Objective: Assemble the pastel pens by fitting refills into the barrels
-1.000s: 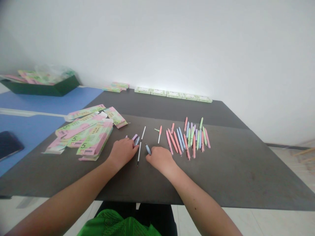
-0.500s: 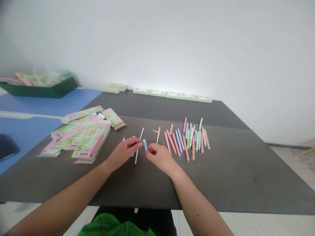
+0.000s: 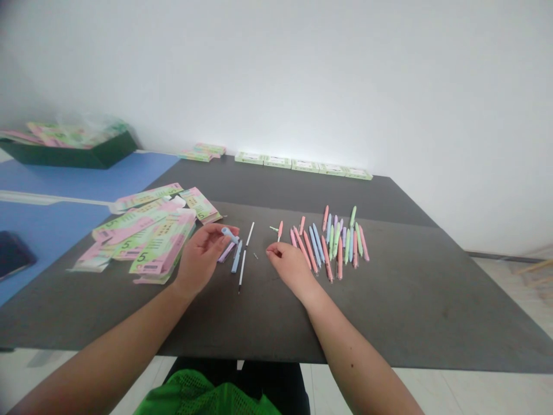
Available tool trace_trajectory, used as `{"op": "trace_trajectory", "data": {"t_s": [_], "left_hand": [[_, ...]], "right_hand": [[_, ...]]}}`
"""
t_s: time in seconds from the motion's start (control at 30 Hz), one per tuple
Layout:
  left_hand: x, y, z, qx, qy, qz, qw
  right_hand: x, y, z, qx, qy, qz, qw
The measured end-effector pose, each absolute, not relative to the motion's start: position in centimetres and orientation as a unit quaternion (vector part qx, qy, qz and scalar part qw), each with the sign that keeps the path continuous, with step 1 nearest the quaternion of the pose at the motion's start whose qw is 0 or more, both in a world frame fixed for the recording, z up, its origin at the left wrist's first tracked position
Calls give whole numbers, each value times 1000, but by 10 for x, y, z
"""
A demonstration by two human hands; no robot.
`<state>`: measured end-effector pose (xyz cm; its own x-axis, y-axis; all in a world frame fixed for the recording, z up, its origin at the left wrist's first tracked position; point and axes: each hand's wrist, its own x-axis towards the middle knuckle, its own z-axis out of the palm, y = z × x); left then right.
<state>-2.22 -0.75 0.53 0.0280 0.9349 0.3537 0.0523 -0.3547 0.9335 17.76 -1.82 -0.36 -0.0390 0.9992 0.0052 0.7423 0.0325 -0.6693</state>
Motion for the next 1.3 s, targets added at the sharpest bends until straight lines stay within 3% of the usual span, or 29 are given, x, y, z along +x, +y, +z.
{"op": "trace_trajectory", "data": {"t_s": [0.17,0.3,0.57,0.9,1.3], "left_hand": [[-24,-23,13,726,389,528,205],[-23,-28,13,760,367,513,158],[-23,-30,15,755,355,525,168],[-24,-6,10,540,449,623,346],[-28,5,0,528,456,640,321]], "right_hand": [[161,-7,-2,-607,-775,145,100],[144,2,-12,-611,-787,89,13],[142,-4,-16,-610,-791,44,-23],[151,-11,-13,-639,-768,27,-29],[89,-9,6,-617,-785,57,21]]}}
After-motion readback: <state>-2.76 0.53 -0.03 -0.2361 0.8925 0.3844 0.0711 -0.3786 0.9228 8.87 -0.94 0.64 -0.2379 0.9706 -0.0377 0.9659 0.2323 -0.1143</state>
